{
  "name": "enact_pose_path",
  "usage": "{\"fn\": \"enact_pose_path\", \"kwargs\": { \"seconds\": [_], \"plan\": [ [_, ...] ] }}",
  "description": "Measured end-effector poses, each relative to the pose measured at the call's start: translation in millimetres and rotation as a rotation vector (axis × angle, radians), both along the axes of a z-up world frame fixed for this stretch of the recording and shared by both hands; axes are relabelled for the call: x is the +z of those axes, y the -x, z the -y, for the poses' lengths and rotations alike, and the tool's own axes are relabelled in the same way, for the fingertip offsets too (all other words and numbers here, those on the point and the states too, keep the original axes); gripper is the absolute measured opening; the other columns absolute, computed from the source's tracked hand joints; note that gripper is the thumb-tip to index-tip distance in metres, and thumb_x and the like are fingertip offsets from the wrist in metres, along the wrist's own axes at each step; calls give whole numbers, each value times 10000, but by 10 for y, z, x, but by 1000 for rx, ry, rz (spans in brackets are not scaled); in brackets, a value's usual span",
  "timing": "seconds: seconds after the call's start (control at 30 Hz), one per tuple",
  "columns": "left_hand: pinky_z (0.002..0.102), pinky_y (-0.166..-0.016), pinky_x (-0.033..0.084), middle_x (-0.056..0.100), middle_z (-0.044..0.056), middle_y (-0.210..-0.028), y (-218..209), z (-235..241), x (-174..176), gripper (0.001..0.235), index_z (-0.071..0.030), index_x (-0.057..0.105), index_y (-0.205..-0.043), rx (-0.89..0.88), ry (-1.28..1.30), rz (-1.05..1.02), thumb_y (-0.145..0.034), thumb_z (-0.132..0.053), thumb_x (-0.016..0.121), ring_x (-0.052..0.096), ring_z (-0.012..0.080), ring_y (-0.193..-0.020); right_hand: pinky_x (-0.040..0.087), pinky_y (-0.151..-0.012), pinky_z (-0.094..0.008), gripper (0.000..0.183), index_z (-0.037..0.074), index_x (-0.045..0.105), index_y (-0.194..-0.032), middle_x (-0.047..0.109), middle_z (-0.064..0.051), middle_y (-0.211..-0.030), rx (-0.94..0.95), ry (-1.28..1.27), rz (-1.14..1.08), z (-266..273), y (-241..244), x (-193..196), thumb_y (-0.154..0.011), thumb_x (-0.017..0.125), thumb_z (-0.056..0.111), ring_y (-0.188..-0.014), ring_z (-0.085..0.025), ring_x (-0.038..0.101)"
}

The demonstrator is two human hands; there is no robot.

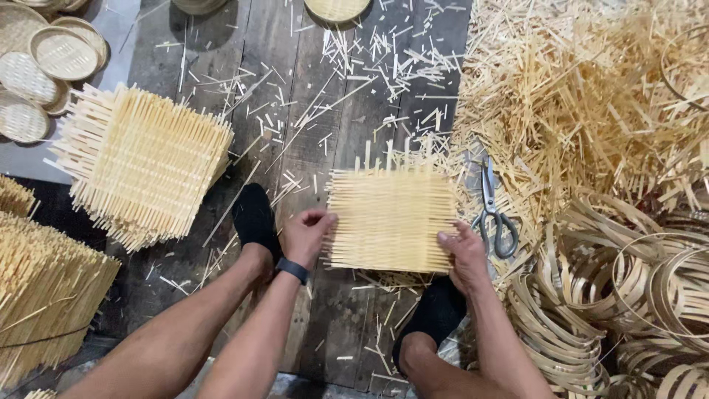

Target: The person weaves a bamboo mat by placing a woven sheet over a circular wooden mold, trimming excess strips with shears, and securing the edge with a bamboo ring. The process is repeated for multiple mats.

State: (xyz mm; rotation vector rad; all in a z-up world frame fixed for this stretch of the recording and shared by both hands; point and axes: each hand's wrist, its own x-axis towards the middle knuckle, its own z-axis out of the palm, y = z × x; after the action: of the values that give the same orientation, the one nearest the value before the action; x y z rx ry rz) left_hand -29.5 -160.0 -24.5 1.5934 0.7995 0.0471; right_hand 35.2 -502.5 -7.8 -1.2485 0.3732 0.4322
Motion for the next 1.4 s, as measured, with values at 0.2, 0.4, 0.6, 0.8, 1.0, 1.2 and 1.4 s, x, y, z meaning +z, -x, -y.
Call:
{"fn": "enact_pose_path", "kwargs": {
  "seconds": [0.2,0.4,0.6,0.8,1.0,1.2,1.4],
  "plan": [
    [278,-773,581,698,85,-1032,81,175,308,121,3,715,-931,-22,-348,409,-870,-85,770,695,151,-920,601,-869,-396,434,43,574,-1293,716,-90,-1148,21,-227,-181,-124,-74,122,-962,566,324,-994,-218,728],
    [256,-751,542,709,47,-913,32,29,443,170,-5,685,-1078,-101,81,342,-956,-121,704,644,112,-828,606,-829,-407,422,-21,643,-1208,762,-147,-1070,138,-288,-232,-133,8,257,-956,599,314,-934,-250,737],
    [433,-1006,472,634,183,-1221,54,-88,779,441,-32,645,-1173,-274,-619,253,-815,-244,791,573,287,-1171,619,-819,-388,346,-41,640,-1163,746,-157,-1045,125,-331,-193,-133,24,116,-941,653,225,-903,-239,738],
    [535,-1183,205,292,228,-1633,118,507,733,874,-77,502,-1469,-1043,-915,241,-698,-255,875,235,396,-1518,603,-795,-375,368,-69,667,-1153,736,-173,-1038,34,-237,-162,-184,51,14,-946,690,235,-893,-245,723],
    [433,-1227,268,388,132,-1590,91,470,404,690,-131,598,-1373,-1130,-904,195,-737,-181,860,277,316,-1509,563,-946,-435,502,-14,638,-1239,715,-155,-1140,-5,-111,-209,-179,63,233,-931,634,383,-1058,-261,685],
    [440,-1198,286,422,166,-1564,21,474,452,735,-46,563,-1375,-1173,-937,182,-733,-227,873,321,355,-1451,513,-973,-454,744,-18,585,-1329,707,-185,-1200,28,-294,-254,-217,65,360,-1000,348,605,-1096,-309,661],
    [447,-1209,276,414,194,-1543,21,472,599,811,-20,493,-1433,-1211,-985,192,-738,-251,840,325,379,-1460,514,-968,-441,698,8,572,-1342,705,-160,-1195,-11,-389,-257,-239,82,282,-1011,335,574,-1077,-300,664]
  ]
}}
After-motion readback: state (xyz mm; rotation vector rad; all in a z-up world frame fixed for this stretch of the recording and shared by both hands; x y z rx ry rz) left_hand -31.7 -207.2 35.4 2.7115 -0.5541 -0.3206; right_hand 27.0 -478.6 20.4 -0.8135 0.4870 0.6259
